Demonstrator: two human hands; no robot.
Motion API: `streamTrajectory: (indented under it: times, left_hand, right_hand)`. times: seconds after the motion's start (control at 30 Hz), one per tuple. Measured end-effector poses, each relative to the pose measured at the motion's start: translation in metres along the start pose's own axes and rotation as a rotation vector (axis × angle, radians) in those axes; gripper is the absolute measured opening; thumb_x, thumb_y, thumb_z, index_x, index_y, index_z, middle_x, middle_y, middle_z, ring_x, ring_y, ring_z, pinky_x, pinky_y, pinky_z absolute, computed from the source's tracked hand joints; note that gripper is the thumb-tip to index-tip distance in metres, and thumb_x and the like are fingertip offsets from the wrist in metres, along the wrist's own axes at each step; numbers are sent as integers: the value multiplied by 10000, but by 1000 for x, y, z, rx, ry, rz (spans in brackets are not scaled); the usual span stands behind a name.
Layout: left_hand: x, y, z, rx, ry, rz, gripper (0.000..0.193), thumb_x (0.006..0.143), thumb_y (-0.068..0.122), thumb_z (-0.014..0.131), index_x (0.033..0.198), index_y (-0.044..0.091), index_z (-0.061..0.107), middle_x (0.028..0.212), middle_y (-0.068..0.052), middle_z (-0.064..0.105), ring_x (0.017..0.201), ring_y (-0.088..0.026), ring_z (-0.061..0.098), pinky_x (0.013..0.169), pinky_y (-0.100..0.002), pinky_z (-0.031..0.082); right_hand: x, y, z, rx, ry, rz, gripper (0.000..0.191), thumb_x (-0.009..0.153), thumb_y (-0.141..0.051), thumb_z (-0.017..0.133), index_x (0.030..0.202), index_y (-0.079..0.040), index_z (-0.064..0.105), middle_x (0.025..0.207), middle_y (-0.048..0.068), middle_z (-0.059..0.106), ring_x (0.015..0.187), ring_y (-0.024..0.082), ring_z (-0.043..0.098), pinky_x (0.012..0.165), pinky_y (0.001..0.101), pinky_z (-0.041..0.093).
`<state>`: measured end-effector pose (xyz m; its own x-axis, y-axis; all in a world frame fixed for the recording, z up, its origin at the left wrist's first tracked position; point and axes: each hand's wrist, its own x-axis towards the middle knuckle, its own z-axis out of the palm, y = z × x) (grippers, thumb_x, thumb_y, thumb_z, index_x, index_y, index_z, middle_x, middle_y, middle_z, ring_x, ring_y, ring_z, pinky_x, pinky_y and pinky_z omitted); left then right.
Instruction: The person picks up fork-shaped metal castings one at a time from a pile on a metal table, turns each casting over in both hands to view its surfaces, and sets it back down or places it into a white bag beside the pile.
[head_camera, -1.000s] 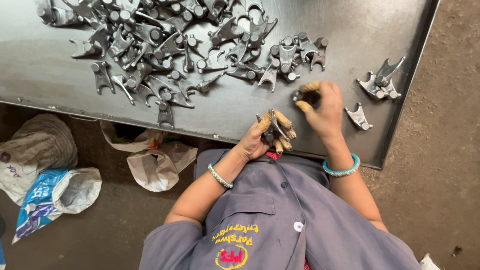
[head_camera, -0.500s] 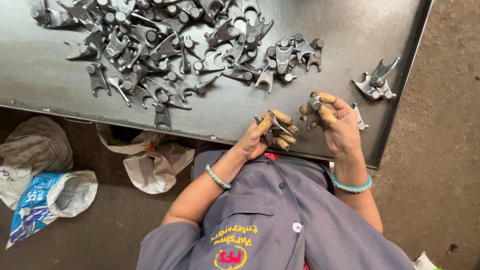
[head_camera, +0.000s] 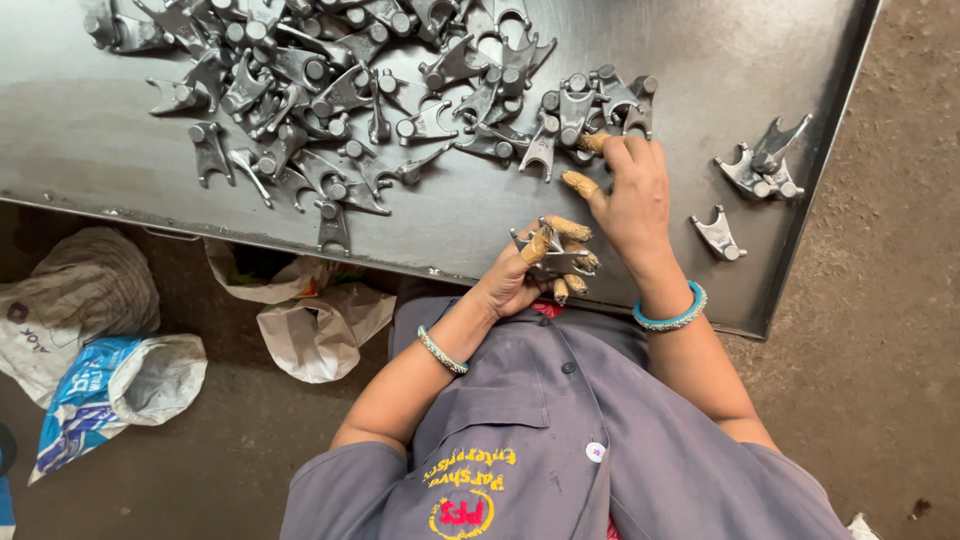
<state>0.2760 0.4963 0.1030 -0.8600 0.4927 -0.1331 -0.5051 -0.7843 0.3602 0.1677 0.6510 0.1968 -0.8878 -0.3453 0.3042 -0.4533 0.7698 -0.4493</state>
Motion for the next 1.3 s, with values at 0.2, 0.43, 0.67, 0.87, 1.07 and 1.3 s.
streamTrajectory:
  times: [0.2,0.43,0.67,0.87,1.07,1.3]
  left_hand:
    - [-1,0,-1,-24,3,-27,543,1019,399,691,1384,39,512,1206,-170,681,955,-268,738,686,-353,620]
    - [-1,2,-1,-2,-34,-14,555,1026,406,687,1385,16,523,1187,-193,694,923,-277,745,694,-344,618]
    - [-2,3,-1,14,-23,-45,573,1009,415,703,1387,27,518,1209,-199,688,945,-289,744,716,-359,622]
    - [-1,12,12,28,-55,-29,674,995,427,720,1457,-1,480,1287,-230,676,1041,-326,740,794,-372,633]
    - [-2,15,21,18,-28,-21,778,955,385,764,1548,44,394,1346,-185,626,1129,-315,707,878,-412,645]
    - [-5,9,7,-37,-93,-12,688,965,245,810,1503,3,455,1330,-234,649,1088,-381,716,777,-382,622]
  right_hand:
    - [-14,9,3,54,-30,55,408,736,-258,960,905,-52,651,912,102,631,887,326,567,783,437,473]
    - [-55,31,-3,333,15,320,335,764,-124,951,891,-55,649,853,39,632,760,178,631,674,307,524]
    - [-86,63,-7,1185,60,369,383,902,-18,892,1122,-89,586,1071,4,633,976,124,607,897,285,555]
    - [-91,82,-8,1687,-96,868,266,1018,-300,697,1138,-69,643,916,33,682,783,145,649,663,304,550]
    - [-89,64,-25,1664,-194,710,312,1063,-325,690,1117,-18,685,885,58,674,706,125,619,575,255,519]
    - [-33,16,-17,605,-13,317,253,959,-170,827,1117,-23,694,1026,69,641,839,147,614,643,286,533]
